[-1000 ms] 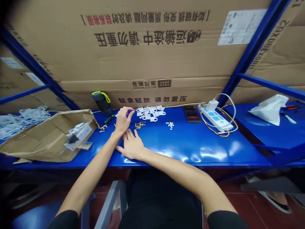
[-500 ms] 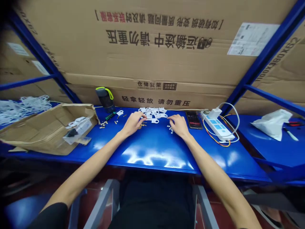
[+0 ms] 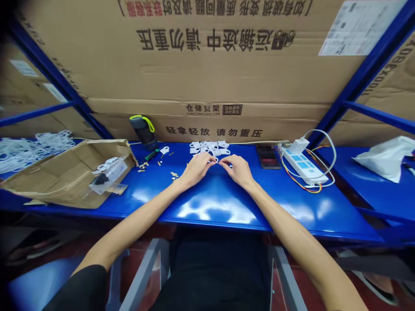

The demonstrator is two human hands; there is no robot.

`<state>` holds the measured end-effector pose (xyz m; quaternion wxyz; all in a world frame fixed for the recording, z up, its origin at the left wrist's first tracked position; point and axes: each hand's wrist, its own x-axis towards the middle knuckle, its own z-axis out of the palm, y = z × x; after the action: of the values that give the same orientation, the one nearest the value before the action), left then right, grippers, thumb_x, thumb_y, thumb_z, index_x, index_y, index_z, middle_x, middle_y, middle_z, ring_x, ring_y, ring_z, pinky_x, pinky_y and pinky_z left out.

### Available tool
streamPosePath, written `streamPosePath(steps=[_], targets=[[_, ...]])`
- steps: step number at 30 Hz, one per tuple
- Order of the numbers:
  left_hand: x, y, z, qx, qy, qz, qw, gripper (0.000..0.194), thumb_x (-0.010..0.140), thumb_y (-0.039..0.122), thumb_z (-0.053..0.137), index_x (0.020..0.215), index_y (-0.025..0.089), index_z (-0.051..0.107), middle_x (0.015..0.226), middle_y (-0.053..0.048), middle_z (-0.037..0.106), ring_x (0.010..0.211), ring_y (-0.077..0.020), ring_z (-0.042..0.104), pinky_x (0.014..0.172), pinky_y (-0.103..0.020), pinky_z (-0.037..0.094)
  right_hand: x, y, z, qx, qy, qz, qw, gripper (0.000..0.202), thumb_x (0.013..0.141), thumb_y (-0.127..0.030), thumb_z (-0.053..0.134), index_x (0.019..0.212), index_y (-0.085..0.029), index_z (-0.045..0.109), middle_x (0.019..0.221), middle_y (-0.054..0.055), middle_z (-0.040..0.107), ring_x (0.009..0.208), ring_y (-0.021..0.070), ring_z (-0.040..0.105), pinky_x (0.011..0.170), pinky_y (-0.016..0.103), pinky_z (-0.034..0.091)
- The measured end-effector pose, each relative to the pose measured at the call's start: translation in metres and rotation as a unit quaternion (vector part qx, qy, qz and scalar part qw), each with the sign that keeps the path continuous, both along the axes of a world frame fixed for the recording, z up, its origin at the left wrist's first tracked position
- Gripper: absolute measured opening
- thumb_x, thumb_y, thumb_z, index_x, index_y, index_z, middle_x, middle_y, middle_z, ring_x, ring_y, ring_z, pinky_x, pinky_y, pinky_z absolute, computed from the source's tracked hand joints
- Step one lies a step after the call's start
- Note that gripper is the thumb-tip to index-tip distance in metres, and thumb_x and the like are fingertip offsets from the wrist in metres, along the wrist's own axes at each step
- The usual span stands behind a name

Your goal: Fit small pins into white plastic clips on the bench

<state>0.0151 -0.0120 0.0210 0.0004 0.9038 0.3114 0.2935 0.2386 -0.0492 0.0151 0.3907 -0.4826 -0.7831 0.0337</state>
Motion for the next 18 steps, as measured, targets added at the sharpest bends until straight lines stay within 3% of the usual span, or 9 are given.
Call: streamPosePath(steps=[4,12,18], targets=[[-0.0056,0.0022,-0.0027,-0.021,-0.035,-0.002,0.999,0.027,0.108,0.036,0.059,0.126,0.017,0.064,0.119,-0.010,0.071,0.112,-0.0256,0.066,0.100,-0.039,0.049,0.0025,-0.0003,0.0014,-0.002,-0.007,-0.010,1.000,0.032,0.106,-0.043,0.056,0.098,-0.024,0.080,0.101,0.008,0.082,0.091,0.0266,0.070,0.090,0.041,0.051],[-0.0050,0.0021,-0.0029,-0.031,-0.046,-0.015,0.998,0.022,0.109,0.036,0.055,0.114,0.021,0.070,0.112,-0.007,0.072,0.109,-0.0235,0.066,0.099,-0.037,0.049,-0.0014,-0.0039,0.0043,-0.009,0.009,0.015,1.000,0.035,0.106,-0.046,0.054,0.099,-0.024,0.080,0.101,0.007,0.082,0.090,0.0259,0.069,0.089,0.041,0.051],[-0.0040,0.0027,-0.0044,-0.082,-0.112,-0.042,0.989,0.026,0.108,0.041,0.057,0.109,0.020,0.072,0.107,-0.007,0.072,0.096,-0.0206,0.066,0.093,-0.035,0.052,0.0001,-0.0046,0.0055,0.005,-0.008,0.006,1.000,0.034,0.107,-0.045,0.054,0.101,-0.024,0.079,0.103,0.008,0.081,0.093,0.0259,0.070,0.093,0.041,0.049]])
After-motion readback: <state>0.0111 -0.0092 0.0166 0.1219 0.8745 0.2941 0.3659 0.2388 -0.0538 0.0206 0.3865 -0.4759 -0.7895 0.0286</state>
